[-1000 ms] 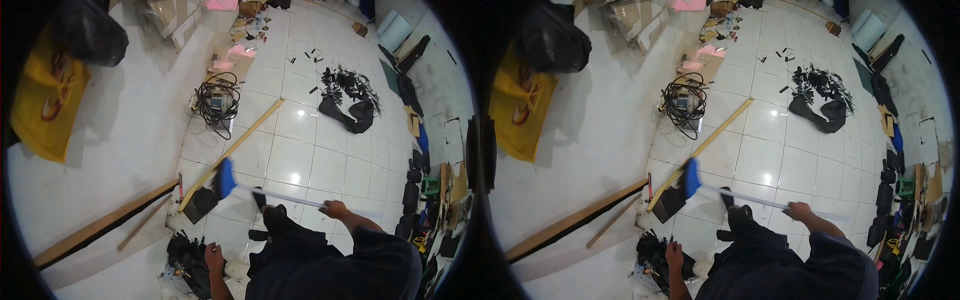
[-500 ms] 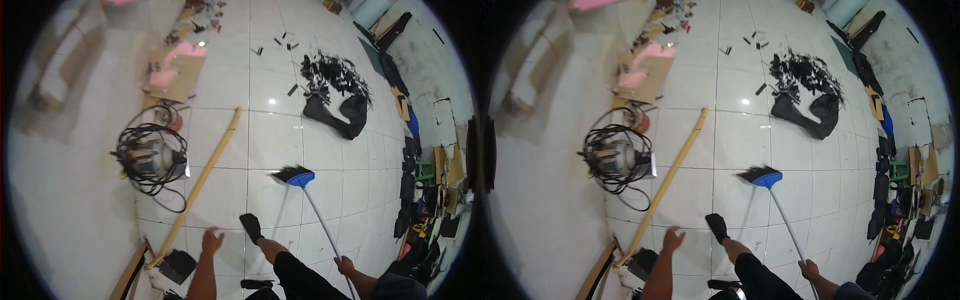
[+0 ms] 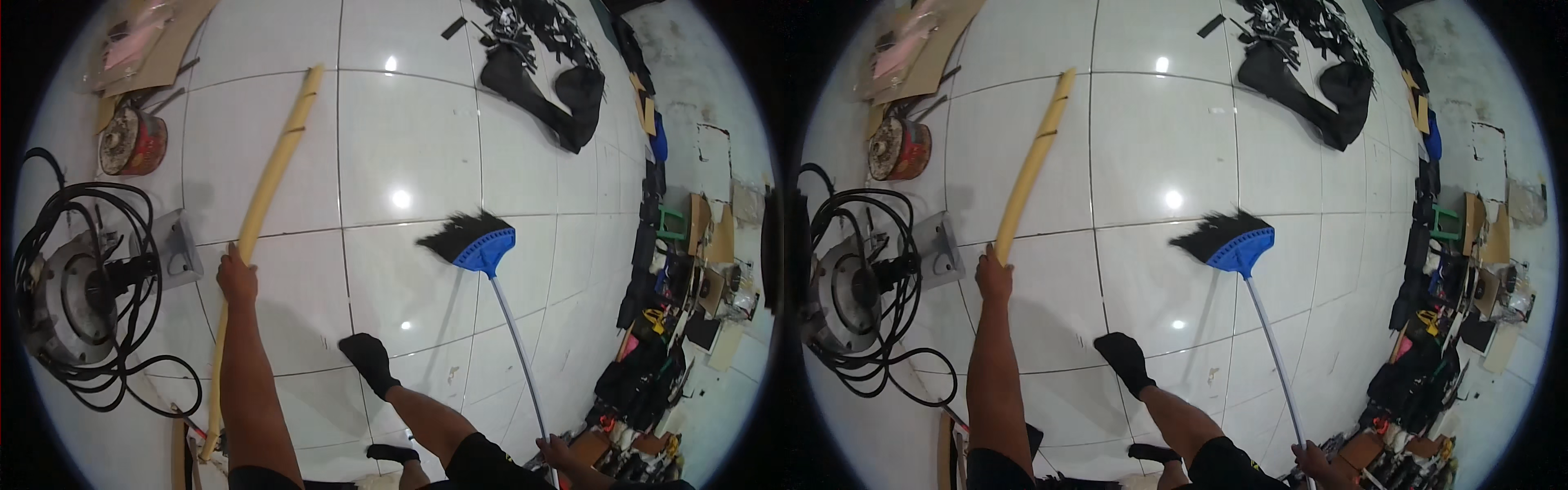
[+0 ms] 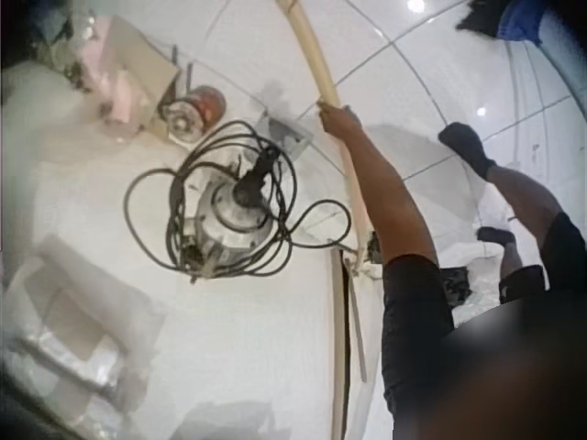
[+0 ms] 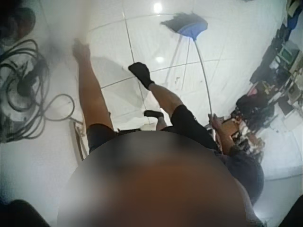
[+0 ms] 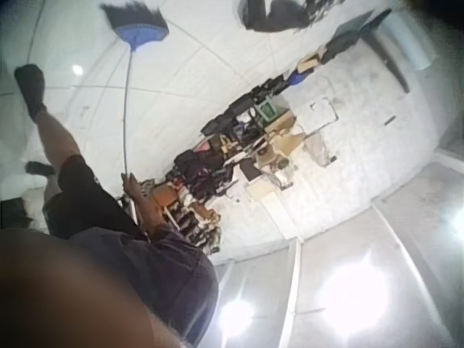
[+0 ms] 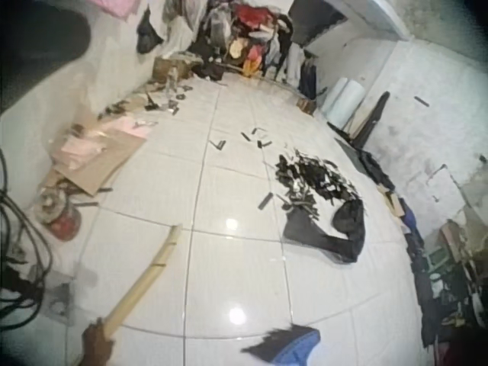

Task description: Sweeping textile fabric scraps on the floor into a pile using a broom.

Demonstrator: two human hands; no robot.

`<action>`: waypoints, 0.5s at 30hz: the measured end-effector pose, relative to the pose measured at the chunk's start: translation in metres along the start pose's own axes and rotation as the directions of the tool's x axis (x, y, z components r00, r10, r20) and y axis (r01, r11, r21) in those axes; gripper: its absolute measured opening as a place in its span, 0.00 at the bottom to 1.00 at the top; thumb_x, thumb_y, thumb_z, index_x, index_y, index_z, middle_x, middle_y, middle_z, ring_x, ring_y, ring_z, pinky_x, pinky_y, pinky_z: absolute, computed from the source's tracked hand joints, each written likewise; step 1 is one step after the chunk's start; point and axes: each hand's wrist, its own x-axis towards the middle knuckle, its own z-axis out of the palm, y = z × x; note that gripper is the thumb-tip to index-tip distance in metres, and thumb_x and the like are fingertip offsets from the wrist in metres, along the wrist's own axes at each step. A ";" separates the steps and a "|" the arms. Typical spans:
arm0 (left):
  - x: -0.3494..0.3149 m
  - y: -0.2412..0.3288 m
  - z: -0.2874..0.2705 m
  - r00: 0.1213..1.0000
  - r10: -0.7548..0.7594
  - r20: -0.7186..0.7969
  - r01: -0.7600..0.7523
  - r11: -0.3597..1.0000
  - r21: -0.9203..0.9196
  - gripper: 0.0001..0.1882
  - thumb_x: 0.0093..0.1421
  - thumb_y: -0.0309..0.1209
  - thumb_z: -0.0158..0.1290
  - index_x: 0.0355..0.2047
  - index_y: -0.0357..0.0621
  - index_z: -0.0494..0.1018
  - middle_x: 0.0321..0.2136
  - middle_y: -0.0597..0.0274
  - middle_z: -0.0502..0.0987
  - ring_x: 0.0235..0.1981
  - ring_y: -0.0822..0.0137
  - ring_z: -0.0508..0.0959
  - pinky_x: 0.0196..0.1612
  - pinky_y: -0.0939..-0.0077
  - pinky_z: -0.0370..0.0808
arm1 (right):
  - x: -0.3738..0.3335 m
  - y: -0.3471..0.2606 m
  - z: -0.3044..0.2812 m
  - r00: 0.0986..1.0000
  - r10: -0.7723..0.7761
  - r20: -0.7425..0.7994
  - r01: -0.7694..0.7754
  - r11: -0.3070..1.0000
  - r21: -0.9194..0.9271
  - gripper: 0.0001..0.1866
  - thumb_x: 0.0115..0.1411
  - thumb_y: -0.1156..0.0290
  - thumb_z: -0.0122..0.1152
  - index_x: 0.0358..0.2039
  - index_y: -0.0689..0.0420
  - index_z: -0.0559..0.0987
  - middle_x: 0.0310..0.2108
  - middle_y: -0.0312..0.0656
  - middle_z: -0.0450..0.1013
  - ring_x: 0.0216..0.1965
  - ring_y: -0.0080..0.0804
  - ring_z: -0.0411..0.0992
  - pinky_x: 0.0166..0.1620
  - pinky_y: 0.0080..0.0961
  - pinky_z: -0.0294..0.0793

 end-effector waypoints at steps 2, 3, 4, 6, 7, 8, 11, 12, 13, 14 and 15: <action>-0.014 0.003 -0.007 0.998 0.051 0.024 -0.053 0.994 0.099 0.31 0.42 0.30 0.58 0.47 0.43 0.59 0.35 0.50 0.66 0.37 0.51 0.69 0.38 0.60 0.69 | 0.015 0.019 0.003 0.998 -0.018 0.054 0.018 1.000 0.011 0.19 0.55 0.55 0.50 0.31 0.61 0.65 0.17 0.39 0.66 0.18 0.25 0.66 0.22 0.23 0.67; -0.029 0.011 -0.004 0.995 0.095 0.023 -0.097 0.983 0.153 0.28 0.41 0.30 0.57 0.45 0.45 0.61 0.35 0.51 0.66 0.36 0.51 0.69 0.37 0.61 0.70 | 0.010 0.018 0.002 0.998 -0.018 0.064 0.018 1.000 0.006 0.19 0.55 0.55 0.50 0.31 0.61 0.65 0.17 0.39 0.66 0.18 0.25 0.66 0.22 0.23 0.67; -0.049 0.020 -0.002 0.990 0.132 -0.053 -0.129 0.990 0.061 0.24 0.41 0.28 0.54 0.41 0.46 0.62 0.34 0.52 0.65 0.36 0.51 0.68 0.38 0.60 0.70 | 0.007 0.016 0.003 0.996 -0.021 0.081 0.015 0.996 0.083 0.19 0.55 0.55 0.50 0.31 0.61 0.65 0.17 0.40 0.66 0.17 0.24 0.66 0.21 0.23 0.68; -0.098 0.020 -0.012 0.975 0.115 -0.192 -0.122 0.992 -0.029 0.22 0.40 0.26 0.53 0.39 0.45 0.64 0.34 0.52 0.65 0.37 0.50 0.67 0.39 0.58 0.69 | -0.003 -0.007 0.011 0.989 -0.053 0.141 0.037 0.993 0.112 0.19 0.55 0.55 0.50 0.31 0.61 0.64 0.16 0.40 0.65 0.14 0.25 0.65 0.18 0.23 0.67; -0.121 0.012 -0.024 0.969 0.146 -0.199 -0.178 0.971 -0.158 0.22 0.39 0.25 0.52 0.38 0.45 0.65 0.36 0.52 0.65 0.39 0.51 0.67 0.39 0.57 0.68 | -0.001 -0.014 0.017 0.977 -0.094 0.189 0.079 0.993 0.084 0.19 0.55 0.55 0.50 0.31 0.61 0.64 0.16 0.40 0.65 0.14 0.25 0.65 0.18 0.23 0.67; -0.146 0.027 -0.034 0.926 0.184 -0.330 -0.261 0.943 -0.206 0.20 0.38 0.23 0.51 0.37 0.43 0.66 0.34 0.51 0.67 0.36 0.52 0.69 0.35 0.57 0.68 | -0.002 -0.006 0.018 0.985 -0.096 0.142 0.084 0.993 0.089 0.18 0.56 0.56 0.49 0.30 0.60 0.64 0.15 0.39 0.64 0.13 0.26 0.64 0.17 0.24 0.67; -0.210 0.067 -0.083 0.848 0.229 -0.477 -0.407 0.859 -0.311 0.17 0.40 0.23 0.49 0.35 0.41 0.68 0.23 0.55 0.70 0.26 0.54 0.71 0.28 0.59 0.67 | -0.019 -0.003 0.000 0.986 -0.108 0.123 0.078 0.971 0.224 0.15 0.57 0.57 0.48 0.29 0.57 0.62 0.11 0.38 0.60 0.09 0.26 0.59 0.11 0.24 0.62; -0.234 0.078 -0.117 0.905 0.220 -0.365 -0.352 0.868 -0.349 0.21 0.39 0.24 0.52 0.38 0.42 0.66 0.26 0.53 0.70 0.29 0.51 0.70 0.32 0.59 0.67 | -0.022 -0.006 -0.006 0.985 -0.149 0.088 0.129 0.972 0.196 0.15 0.57 0.58 0.47 0.30 0.56 0.61 0.10 0.37 0.59 0.08 0.26 0.58 0.10 0.24 0.59; -0.254 0.094 -0.153 0.929 0.205 -0.308 -0.311 0.883 -0.352 0.21 0.39 0.23 0.52 0.38 0.42 0.66 0.26 0.54 0.70 0.29 0.51 0.70 0.32 0.59 0.67 | -0.029 -0.001 -0.011 0.982 -0.183 0.039 0.174 0.969 0.177 0.14 0.57 0.58 0.47 0.30 0.56 0.61 0.10 0.37 0.58 0.07 0.26 0.56 0.09 0.24 0.57; -0.285 0.081 -0.181 0.928 0.162 -0.337 -0.285 0.889 -0.358 0.21 0.39 0.23 0.52 0.38 0.42 0.65 0.26 0.54 0.70 0.29 0.51 0.70 0.31 0.58 0.66 | -0.030 -0.004 -0.006 0.966 -0.232 0.114 0.220 0.969 0.112 0.14 0.57 0.58 0.47 0.30 0.56 0.61 0.10 0.37 0.58 0.07 0.26 0.56 0.09 0.24 0.57; -0.306 0.082 -0.208 0.908 0.152 -0.391 -0.309 0.873 -0.377 0.21 0.39 0.23 0.51 0.38 0.42 0.65 0.26 0.53 0.70 0.29 0.51 0.70 0.31 0.58 0.66 | -0.031 -0.007 -0.007 0.947 -0.312 0.082 0.300 0.945 0.133 0.14 0.58 0.58 0.46 0.32 0.56 0.60 0.10 0.36 0.57 0.07 0.25 0.55 0.08 0.24 0.55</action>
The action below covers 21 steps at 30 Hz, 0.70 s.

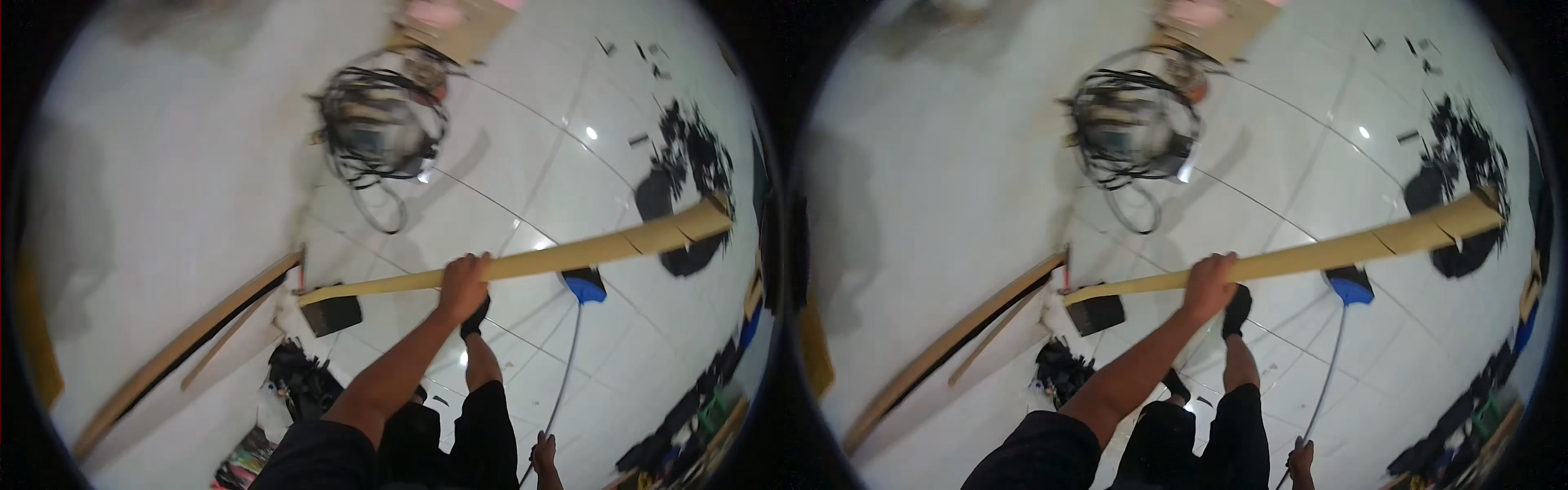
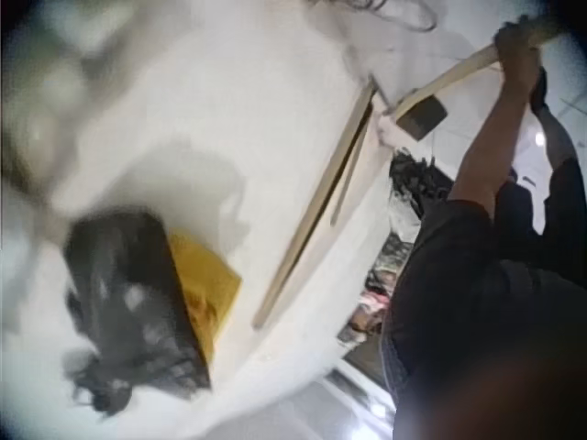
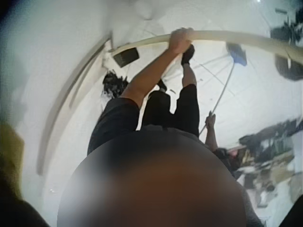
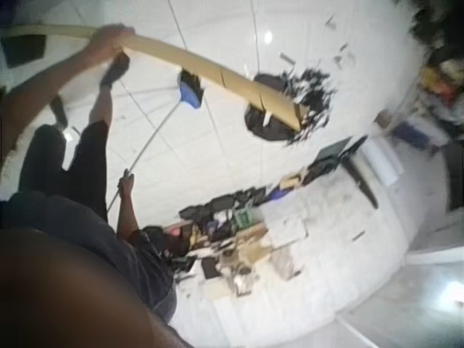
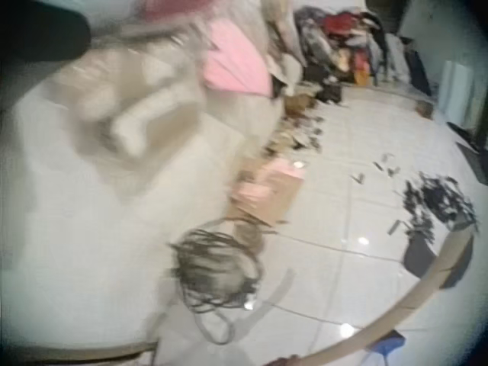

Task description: Sweeping textile fabric scraps on the floor into a pile using a broom.

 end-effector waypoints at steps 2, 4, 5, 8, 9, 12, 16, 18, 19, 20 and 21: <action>-0.015 0.039 -0.061 0.996 0.002 -0.090 -0.007 0.998 -0.063 0.21 0.40 0.22 0.51 0.38 0.41 0.63 0.26 0.53 0.69 0.29 0.51 0.70 0.32 0.59 0.66 | 0.003 -0.001 -0.006 0.990 -0.139 0.002 0.139 0.990 0.008 0.14 0.58 0.59 0.45 0.33 0.56 0.59 0.10 0.35 0.56 0.07 0.25 0.54 0.08 0.24 0.53; -0.037 0.076 -0.124 0.983 -0.021 -0.182 0.000 0.994 -0.112 0.20 0.41 0.22 0.51 0.38 0.41 0.62 0.27 0.53 0.69 0.31 0.51 0.69 0.35 0.60 0.65 | 0.008 -0.006 -0.010 0.985 -0.149 -0.084 0.147 0.989 -0.027 0.13 0.58 0.59 0.44 0.34 0.55 0.58 0.10 0.34 0.53 0.07 0.23 0.52 0.07 0.23 0.52; -0.053 0.080 -0.148 0.967 -0.029 -0.255 -0.002 0.993 -0.120 0.19 0.43 0.23 0.50 0.38 0.42 0.61 0.30 0.52 0.68 0.33 0.52 0.69 0.37 0.60 0.65 | 0.003 -0.017 -0.005 0.988 -0.121 -0.101 0.120 0.993 -0.017 0.12 0.58 0.60 0.44 0.34 0.54 0.58 0.10 0.33 0.53 0.07 0.23 0.52 0.07 0.23 0.51; -0.109 0.096 -0.223 0.923 -0.080 -0.377 0.048 0.994 -0.094 0.17 0.47 0.25 0.50 0.39 0.42 0.61 0.33 0.51 0.67 0.37 0.50 0.67 0.38 0.60 0.65 | -0.004 -0.023 -0.004 0.977 -0.202 -0.075 0.206 0.977 0.056 0.11 0.57 0.61 0.44 0.30 0.54 0.60 0.10 0.34 0.52 0.06 0.25 0.50 0.07 0.26 0.48; -0.130 0.098 -0.245 0.906 -0.069 -0.418 0.038 0.996 -0.081 0.17 0.47 0.25 0.50 0.39 0.42 0.61 0.33 0.51 0.67 0.37 0.50 0.67 0.38 0.60 0.65 | 0.002 -0.015 -0.007 0.967 -0.246 -0.064 0.250 0.967 0.053 0.11 0.57 0.61 0.44 0.30 0.54 0.60 0.10 0.34 0.52 0.06 0.25 0.50 0.07 0.26 0.48; -0.208 0.093 -0.309 0.808 -0.133 -0.574 0.069 0.989 -0.133 0.18 0.49 0.26 0.50 0.42 0.41 0.60 0.36 0.50 0.68 0.39 0.49 0.68 0.40 0.61 0.66 | 0.012 -0.004 -0.011 0.941 -0.327 0.089 0.315 0.941 0.125 0.09 0.55 0.63 0.45 0.28 0.56 0.66 0.11 0.37 0.59 0.09 0.30 0.57 0.11 0.31 0.57; -0.349 0.060 -0.393 0.574 -0.244 -0.781 0.139 0.970 -0.201 0.18 0.50 0.28 0.51 0.41 0.37 0.62 0.36 0.46 0.68 0.40 0.49 0.69 0.43 0.64 0.66 | -0.048 0.033 -0.018 0.644 -0.629 0.437 0.627 0.760 0.171 0.21 0.54 0.54 0.52 0.10 0.48 0.60 0.08 0.28 0.54 0.10 0.19 0.52 0.14 0.18 0.51; -0.416 0.008 -0.414 0.474 -0.428 -0.770 0.170 0.902 -0.397 0.18 0.51 0.29 0.52 0.41 0.35 0.63 0.38 0.46 0.69 0.40 0.52 0.69 0.43 0.66 0.65 | -0.064 0.040 -0.011 0.641 -0.627 0.442 0.678 0.733 0.057 0.19 0.54 0.54 0.51 0.13 0.49 0.63 0.10 0.29 0.57 0.14 0.21 0.55 0.17 0.21 0.53; -0.438 0.005 -0.432 0.416 -0.364 -0.833 0.162 0.931 -0.326 0.17 0.51 0.30 0.52 0.39 0.33 0.64 0.36 0.48 0.70 0.38 0.55 0.70 0.40 0.67 0.67 | -0.070 0.052 -0.009 0.671 -0.620 0.406 0.680 0.733 -0.004 0.18 0.54 0.54 0.50 0.14 0.49 0.64 0.11 0.30 0.58 0.15 0.22 0.56 0.18 0.22 0.54; -0.461 0.002 -0.451 0.355 -0.297 -0.886 0.167 0.953 -0.252 0.17 0.52 0.30 0.52 0.38 0.31 0.65 0.34 0.49 0.70 0.35 0.58 0.71 0.38 0.69 0.69 | -0.076 0.061 -0.006 0.687 -0.623 0.375 0.685 0.727 -0.047 0.16 0.54 0.54 0.50 0.16 0.49 0.65 0.13 0.31 0.60 0.17 0.23 0.58 0.19 0.23 0.56; -0.485 -0.014 -0.464 0.276 -0.379 -0.883 0.179 0.923 -0.340 0.18 0.52 0.30 0.52 0.39 0.31 0.65 0.35 0.49 0.70 0.36 0.59 0.70 0.39 0.69 0.68 | -0.081 0.070 -0.004 0.693 -0.629 0.351 0.694 0.715 -0.088 0.16 0.54 0.54 0.50 0.17 0.50 0.66 0.14 0.31 0.61 0.18 0.24 0.59 0.21 0.24 0.57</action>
